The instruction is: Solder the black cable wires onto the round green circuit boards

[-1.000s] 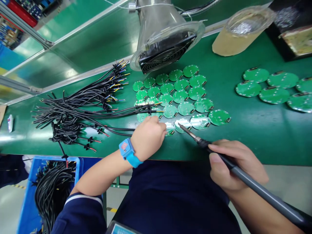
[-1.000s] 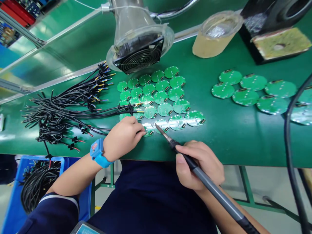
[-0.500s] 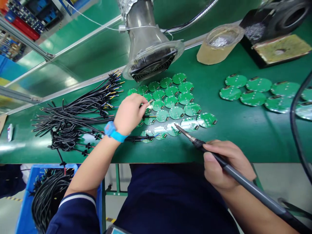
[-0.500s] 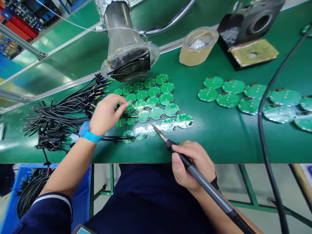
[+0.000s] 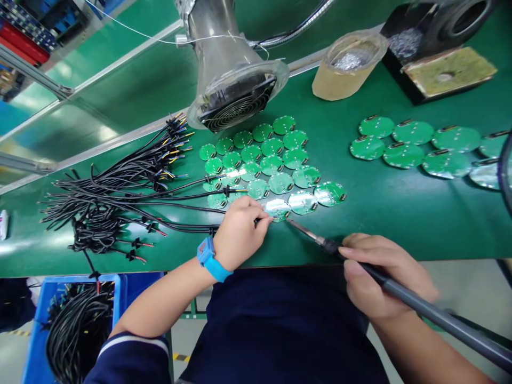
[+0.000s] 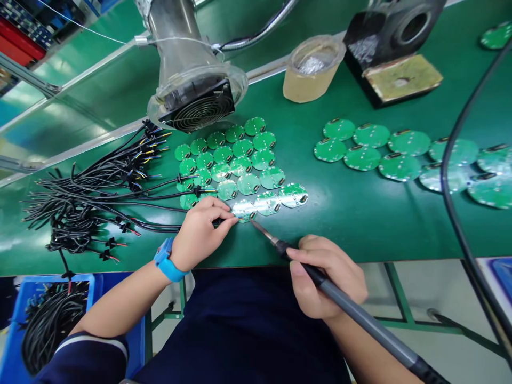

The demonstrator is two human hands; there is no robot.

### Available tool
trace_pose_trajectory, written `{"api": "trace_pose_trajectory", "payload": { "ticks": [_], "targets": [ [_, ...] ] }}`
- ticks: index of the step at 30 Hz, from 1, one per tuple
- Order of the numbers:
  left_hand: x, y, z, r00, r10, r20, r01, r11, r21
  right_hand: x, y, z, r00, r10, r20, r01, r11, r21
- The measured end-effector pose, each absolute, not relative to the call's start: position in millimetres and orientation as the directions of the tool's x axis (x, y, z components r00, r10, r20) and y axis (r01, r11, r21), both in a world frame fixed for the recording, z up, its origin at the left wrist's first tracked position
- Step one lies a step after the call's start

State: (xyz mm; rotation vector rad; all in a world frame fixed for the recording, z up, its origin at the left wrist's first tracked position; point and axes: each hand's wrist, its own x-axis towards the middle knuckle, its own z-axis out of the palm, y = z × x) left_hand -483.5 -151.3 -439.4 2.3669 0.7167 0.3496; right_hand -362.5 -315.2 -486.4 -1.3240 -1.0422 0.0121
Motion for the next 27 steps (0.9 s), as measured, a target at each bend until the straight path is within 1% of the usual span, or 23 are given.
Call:
{"api": "trace_pose_trajectory", "payload": {
  "ticks": [10, 18, 22, 25, 27],
  "targets": [
    [-483.8, -156.5, -444.7, 0.813, 0.550, 0.190, 0.321, -0.696, 0.642, -362.0, -310.6, -482.4, 0.453, 0.575, 0.682, 0.621, 0.345, -0.704],
    [-483.9, -157.1, -447.2, 0.809, 0.544, 0.221, 0.304, -0.710, 0.636, -361.6, -313.6, -479.9, 0.352, 0.669, 0.655, 0.674, 0.304, -0.673],
    [-483.2, -158.0, -448.7, 0.796, 0.554, 0.244, 0.298, -0.710, 0.638, -361.5, -314.2, -478.1, 0.317, 0.690, 0.650, 0.688, 0.304, -0.659],
    [-483.3, -158.7, -450.2, 0.795, 0.547, 0.263, 0.286, -0.721, 0.632, -361.9, -313.0, -475.6, 0.311, 0.708, 0.634, 0.706, 0.275, -0.653],
    [-483.5, -159.0, -450.9, 0.797, 0.538, 0.274, 0.278, -0.730, 0.624, -362.5, -311.5, -472.9, 0.299, 0.708, 0.640, 0.734, 0.258, -0.629]
  ]
}}
